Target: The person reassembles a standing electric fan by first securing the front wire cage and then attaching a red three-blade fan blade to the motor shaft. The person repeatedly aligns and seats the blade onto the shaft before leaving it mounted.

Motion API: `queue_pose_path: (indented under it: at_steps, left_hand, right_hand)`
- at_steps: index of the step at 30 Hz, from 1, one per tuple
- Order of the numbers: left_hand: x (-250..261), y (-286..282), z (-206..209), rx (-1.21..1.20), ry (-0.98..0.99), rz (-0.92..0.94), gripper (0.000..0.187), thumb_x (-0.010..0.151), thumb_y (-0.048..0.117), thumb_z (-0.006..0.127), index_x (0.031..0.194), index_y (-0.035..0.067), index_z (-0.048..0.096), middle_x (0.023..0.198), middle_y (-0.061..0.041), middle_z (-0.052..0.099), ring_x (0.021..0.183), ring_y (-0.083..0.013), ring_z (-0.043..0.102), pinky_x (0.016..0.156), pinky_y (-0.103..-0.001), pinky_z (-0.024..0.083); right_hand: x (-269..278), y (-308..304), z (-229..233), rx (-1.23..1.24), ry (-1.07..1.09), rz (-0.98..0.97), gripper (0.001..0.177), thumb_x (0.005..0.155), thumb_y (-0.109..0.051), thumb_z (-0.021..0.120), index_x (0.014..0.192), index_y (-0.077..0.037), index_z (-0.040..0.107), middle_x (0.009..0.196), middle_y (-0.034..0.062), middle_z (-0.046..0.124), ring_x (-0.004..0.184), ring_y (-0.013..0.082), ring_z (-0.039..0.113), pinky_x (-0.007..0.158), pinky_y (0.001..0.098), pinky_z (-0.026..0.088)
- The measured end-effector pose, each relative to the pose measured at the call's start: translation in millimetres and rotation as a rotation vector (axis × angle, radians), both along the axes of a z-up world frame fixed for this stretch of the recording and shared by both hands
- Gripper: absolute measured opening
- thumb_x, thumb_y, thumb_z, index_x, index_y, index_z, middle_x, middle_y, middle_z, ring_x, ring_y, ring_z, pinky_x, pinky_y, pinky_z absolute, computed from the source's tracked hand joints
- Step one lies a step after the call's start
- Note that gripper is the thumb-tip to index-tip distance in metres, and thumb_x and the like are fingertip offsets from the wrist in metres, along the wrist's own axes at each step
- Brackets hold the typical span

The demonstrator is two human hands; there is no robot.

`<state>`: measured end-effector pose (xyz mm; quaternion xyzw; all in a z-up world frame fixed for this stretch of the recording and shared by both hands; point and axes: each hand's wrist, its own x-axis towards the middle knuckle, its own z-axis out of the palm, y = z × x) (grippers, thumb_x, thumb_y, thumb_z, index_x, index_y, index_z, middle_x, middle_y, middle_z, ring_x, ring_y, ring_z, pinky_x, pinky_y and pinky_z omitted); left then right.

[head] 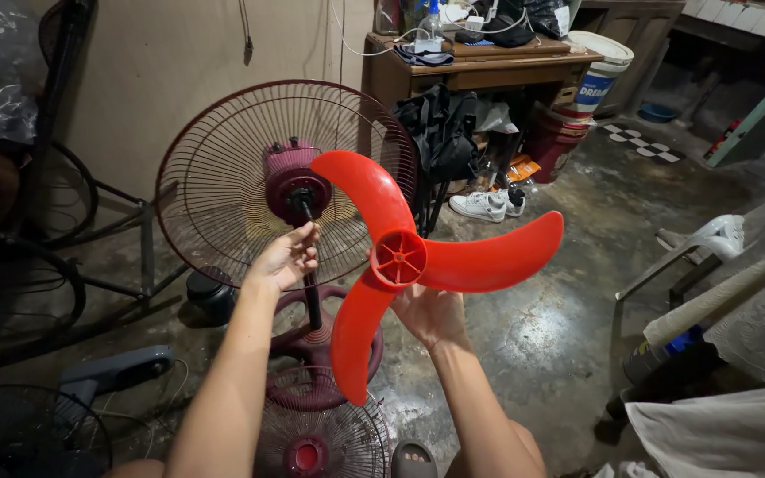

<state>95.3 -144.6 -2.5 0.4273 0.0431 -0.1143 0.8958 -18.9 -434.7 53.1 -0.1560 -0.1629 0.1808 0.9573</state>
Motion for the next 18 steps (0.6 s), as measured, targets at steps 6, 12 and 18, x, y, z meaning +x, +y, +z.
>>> queue_pose_path:
  at_steps: [6, 12, 18]
  left_hand:
    - [10.4, 11.0, -19.4, 0.091, 0.074, -0.019, 0.028, 0.094, 0.039, 0.067, 0.106, 0.014, 0.069, 0.092, -0.001, 0.068, 0.074, -0.0148, 0.062, 0.065, -0.033, 0.049]
    - [-26.5, 49.6, -24.3, 0.160, 0.057, 0.093, 0.025, 0.094, 0.034, 0.067, 0.108, 0.014, 0.070, 0.096, -0.002, 0.069, 0.081, -0.0156, 0.065, 0.068, -0.034, 0.049]
    - [-79.0, 79.9, -11.7, 0.126, -0.120, 0.035, 0.026, 0.094, 0.028, 0.065, 0.115, 0.012, 0.069, 0.101, -0.001, 0.070, 0.086, -0.0147, 0.065, 0.071, -0.032, 0.051]
  right_hand:
    - [15.3, 8.6, -15.6, -0.125, -0.198, 0.031, 0.062, 0.092, -0.036, 0.076, 0.142, -0.006, 0.055, 0.138, 0.0136, 0.062, 0.117, 0.0258, 0.065, 0.097, 0.0425, 0.056]
    - [23.5, 39.1, -15.4, -0.576, -0.256, -0.391, 0.059, 0.089, -0.027, 0.079, 0.139, -0.011, 0.052, 0.117, 0.0131, 0.065, 0.085, 0.0250, 0.072, 0.063, 0.0346, 0.059]
    - [-5.3, 87.6, -12.4, -0.929, -0.353, -0.865, 0.056, 0.088, -0.003, 0.076, 0.136, -0.007, 0.046, 0.122, 0.0091, 0.058, 0.097, 0.0202, 0.075, 0.073, 0.0288, 0.064]
